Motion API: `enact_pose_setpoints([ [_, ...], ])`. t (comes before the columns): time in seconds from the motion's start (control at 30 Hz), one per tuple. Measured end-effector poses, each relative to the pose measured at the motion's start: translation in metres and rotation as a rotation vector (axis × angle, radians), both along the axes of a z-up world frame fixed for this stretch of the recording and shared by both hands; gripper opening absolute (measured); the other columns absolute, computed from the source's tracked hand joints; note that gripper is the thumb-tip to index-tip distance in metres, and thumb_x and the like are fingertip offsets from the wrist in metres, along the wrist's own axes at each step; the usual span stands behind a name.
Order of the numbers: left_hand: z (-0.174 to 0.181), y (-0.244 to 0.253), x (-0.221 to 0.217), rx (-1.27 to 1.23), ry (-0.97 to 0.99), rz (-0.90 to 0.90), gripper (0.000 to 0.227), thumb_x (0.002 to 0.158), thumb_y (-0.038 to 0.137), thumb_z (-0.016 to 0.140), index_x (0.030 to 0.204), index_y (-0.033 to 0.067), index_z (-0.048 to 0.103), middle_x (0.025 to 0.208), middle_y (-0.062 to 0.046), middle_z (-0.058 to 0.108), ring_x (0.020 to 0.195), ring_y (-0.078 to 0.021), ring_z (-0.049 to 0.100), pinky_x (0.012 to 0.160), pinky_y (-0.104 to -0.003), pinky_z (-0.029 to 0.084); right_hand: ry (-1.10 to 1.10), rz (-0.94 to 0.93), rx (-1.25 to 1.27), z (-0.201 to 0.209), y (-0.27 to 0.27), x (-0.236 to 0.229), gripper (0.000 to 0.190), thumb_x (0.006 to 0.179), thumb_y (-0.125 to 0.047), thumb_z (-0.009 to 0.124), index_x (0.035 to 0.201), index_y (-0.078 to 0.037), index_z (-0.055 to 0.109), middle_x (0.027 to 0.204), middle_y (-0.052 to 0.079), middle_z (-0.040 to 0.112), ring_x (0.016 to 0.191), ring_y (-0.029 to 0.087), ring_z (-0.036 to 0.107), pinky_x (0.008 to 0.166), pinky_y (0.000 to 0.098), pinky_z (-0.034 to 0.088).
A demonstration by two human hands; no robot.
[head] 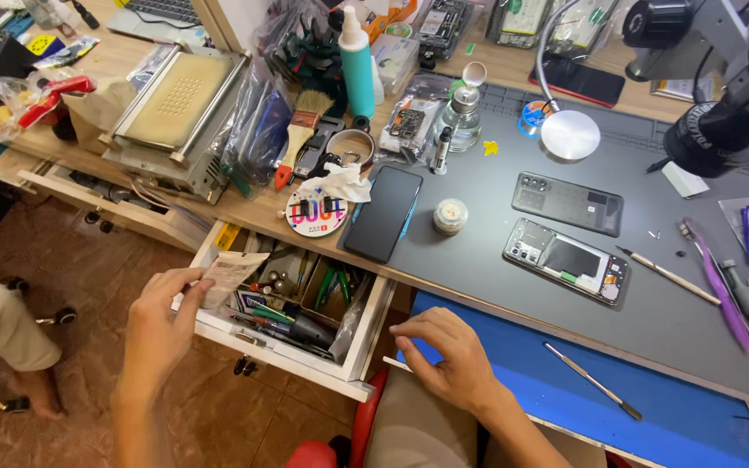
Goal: The person applies adhesive from a tube onto the edges of a smartphone back cover. They then place the cover on the table and handle a plastic bag containing small electronic components.
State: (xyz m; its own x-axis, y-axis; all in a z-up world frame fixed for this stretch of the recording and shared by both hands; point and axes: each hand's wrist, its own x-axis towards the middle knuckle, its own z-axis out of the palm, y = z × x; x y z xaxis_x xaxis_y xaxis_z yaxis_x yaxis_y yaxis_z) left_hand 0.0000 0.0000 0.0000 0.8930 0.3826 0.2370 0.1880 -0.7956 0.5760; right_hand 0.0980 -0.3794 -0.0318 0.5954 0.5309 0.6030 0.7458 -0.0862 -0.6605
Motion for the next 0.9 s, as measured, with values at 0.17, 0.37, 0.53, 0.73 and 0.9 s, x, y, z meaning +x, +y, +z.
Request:
enact_pose_setpoints([
  [0.17,0.016,-0.114,0.023,-0.246,0.051,-0.238,0.026,0.098,0.025,0.061,0.118,0.0135,0.074,0.118,-0.004,0.074,0.112,-0.0191,0.067,0.091,-0.036,0.064,0.495,0.129,0.015,0.015,-0.01,-0.006,0.059,0.096,-0.04,0.066,0.146,-0.01,0.053,0.106,0.007,0.069,0.087,0.017,0.066,0.083,0.0321,0.057],
  [0.37,-0.021,-0.189,0.035,-0.1,-0.293,-0.52,0.032,0.102,0.025,0.063,0.127,0.0042,0.067,0.124,-0.01,0.072,0.116,-0.0278,0.064,0.104,-0.045,0.047,0.676,-0.122,0.067,-0.005,-0.04,0.006,0.04,0.104,-0.035,0.055,0.084,-0.005,0.074,0.071,0.006,0.075,0.067,0.017,0.071,0.07,0.0313,0.057],
  [0.53,-0.094,-0.181,0.006,0.145,-0.389,-0.228,0.035,0.1,0.029,0.055,0.126,0.0104,0.07,0.132,-0.006,0.071,0.126,-0.025,0.063,0.121,-0.052,0.039,0.878,-0.343,0.694,-0.031,-0.107,0.047,0.032,0.104,-0.019,0.055,0.115,0.011,0.059,0.083,0.029,0.07,0.057,0.038,0.07,0.058,0.0504,0.063],
  [0.73,-0.119,-0.177,0.023,0.267,-0.467,-0.239,0.041,0.096,0.038,0.047,0.118,0.0116,0.069,0.13,-0.008,0.07,0.125,-0.0266,0.064,0.123,-0.057,0.037,0.926,-0.37,0.85,-0.009,-0.145,0.06,0.056,0.098,-0.014,0.049,0.152,-0.002,0.046,0.099,0.026,0.067,0.064,0.036,0.072,0.064,0.0426,0.064],
  [0.9,-0.126,-0.175,0.052,0.208,-0.517,-0.272,0.04,0.101,0.036,0.043,0.125,0.0119,0.064,0.133,-0.008,0.064,0.128,-0.0265,0.058,0.127,-0.055,0.032,0.986,-0.403,0.941,-0.017,-0.169,0.052,0.046,0.098,-0.015,0.047,0.141,0.001,0.053,0.111,0.031,0.066,0.062,0.038,0.066,0.063,0.0427,0.057],
])
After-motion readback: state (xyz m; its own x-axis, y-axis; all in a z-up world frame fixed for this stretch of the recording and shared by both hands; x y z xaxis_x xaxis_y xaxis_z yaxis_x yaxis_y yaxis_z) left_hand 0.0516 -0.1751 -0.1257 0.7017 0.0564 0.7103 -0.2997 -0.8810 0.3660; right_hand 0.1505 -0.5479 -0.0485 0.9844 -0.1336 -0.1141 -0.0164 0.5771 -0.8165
